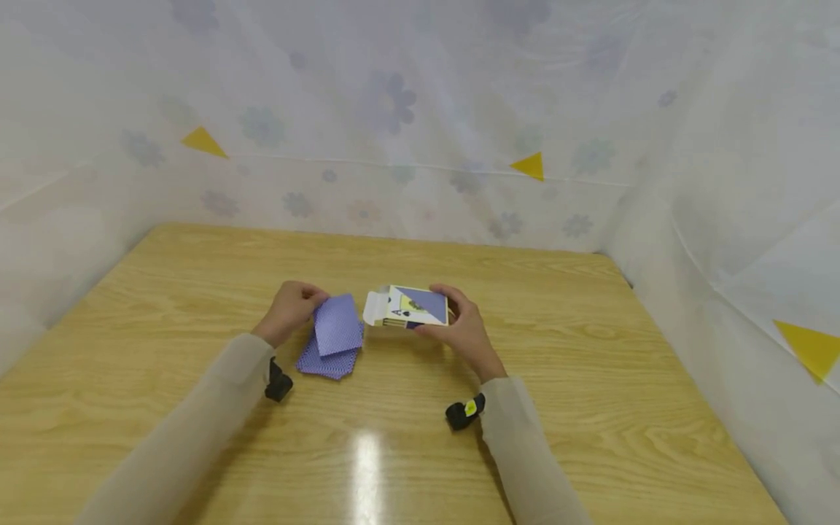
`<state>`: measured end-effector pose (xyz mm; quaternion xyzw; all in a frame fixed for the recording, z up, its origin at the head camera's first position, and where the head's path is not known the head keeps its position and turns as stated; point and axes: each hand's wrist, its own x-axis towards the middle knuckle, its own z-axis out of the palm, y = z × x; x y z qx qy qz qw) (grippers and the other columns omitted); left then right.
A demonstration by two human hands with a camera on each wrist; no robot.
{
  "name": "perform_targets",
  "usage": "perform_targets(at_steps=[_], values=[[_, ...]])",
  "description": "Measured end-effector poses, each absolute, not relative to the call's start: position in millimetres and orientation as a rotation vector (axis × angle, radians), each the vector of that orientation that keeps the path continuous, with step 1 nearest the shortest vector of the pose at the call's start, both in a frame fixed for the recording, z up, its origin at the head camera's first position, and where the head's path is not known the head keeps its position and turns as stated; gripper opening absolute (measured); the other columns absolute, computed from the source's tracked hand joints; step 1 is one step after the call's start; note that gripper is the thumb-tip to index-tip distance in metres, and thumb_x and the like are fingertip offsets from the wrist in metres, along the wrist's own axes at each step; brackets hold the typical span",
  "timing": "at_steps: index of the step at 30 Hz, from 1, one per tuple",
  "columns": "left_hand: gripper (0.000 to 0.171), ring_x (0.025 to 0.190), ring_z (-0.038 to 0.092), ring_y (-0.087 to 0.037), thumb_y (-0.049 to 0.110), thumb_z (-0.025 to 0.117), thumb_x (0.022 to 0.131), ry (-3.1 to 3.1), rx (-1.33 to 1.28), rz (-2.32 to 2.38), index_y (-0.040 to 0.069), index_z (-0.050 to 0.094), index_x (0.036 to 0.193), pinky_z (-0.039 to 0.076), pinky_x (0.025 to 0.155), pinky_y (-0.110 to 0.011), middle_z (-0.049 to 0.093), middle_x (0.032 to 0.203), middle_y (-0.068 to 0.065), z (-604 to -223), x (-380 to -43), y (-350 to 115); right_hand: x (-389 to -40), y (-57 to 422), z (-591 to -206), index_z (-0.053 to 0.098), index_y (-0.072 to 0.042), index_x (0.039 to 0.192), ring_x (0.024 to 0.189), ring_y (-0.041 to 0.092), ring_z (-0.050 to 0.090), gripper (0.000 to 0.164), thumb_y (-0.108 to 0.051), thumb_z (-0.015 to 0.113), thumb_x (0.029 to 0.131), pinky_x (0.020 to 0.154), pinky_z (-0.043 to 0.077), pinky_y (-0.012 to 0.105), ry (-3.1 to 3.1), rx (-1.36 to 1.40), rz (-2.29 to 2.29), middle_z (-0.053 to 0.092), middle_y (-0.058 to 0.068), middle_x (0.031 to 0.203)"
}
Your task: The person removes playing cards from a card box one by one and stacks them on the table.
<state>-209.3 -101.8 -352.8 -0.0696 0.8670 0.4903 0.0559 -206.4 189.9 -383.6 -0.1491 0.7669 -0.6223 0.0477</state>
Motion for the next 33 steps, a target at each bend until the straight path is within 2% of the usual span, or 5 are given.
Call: perform_targets(at_steps=[4,10,16,27,33], values=[[0.027,0.101,0.056,-0.026,0.011,0.047,0.099,2.649,-0.163,1.407,-0.005,0.065,0.112,0.046,0.083,-0.034,0.062,0.117,-0.021,-353.1,-209.2,-101.9,-206.4,190.4,-385.0,0.044,-0.010,0.139,0.113,0.019,0.048,0.071,-0.006,0.078,0.077,0.087,0.045,0.014,2.349,-0.462,-1.889,0.044,0.012,0.137],[0.024,0.080,0.055,-0.020,0.011,0.051,0.097,2.742,-0.013,1.227,-0.004,0.069,0.101,0.044,0.066,-0.027,0.067,0.101,-0.018,-354.3,-208.4,-99.6,-206.2,190.5,-386.9,0.044,-0.009,0.139,0.113,0.017,0.049,0.071,-0.006,0.078,0.077,0.088,0.045,0.013,2.338,-0.480,-1.889,0.044,0.012,0.137],[0.024,0.072,0.052,-0.017,0.011,0.052,0.097,2.777,0.018,1.167,-0.004,0.069,0.100,0.041,0.059,-0.024,0.067,0.094,-0.017,-353.2,-207.7,-98.1,-206.5,189.4,-385.0,0.045,-0.010,0.138,0.112,0.019,0.049,0.070,-0.003,0.077,0.076,0.086,0.046,0.014,2.315,-0.489,-1.898,0.045,0.012,0.137],[0.024,0.092,0.058,-0.026,0.013,0.063,0.090,2.683,0.038,1.197,-0.004,0.065,0.108,0.050,0.074,-0.034,0.063,0.109,-0.020,-355.0,-205.1,-101.2,-204.8,188.4,-383.1,0.046,-0.012,0.138,0.114,0.017,0.048,0.068,-0.004,0.077,0.077,0.089,0.044,0.012,2.321,-0.475,-1.890,0.044,0.009,0.139],[0.022,0.090,0.058,-0.026,0.009,0.066,0.088,2.697,0.093,1.178,-0.004,0.065,0.107,0.049,0.071,-0.032,0.061,0.107,-0.020,-356.0,-203.9,-101.2,-205.6,188.4,-383.2,0.046,-0.012,0.137,0.115,0.018,0.047,0.068,-0.004,0.077,0.077,0.088,0.044,0.012,2.314,-0.475,-1.890,0.043,0.010,0.140]])
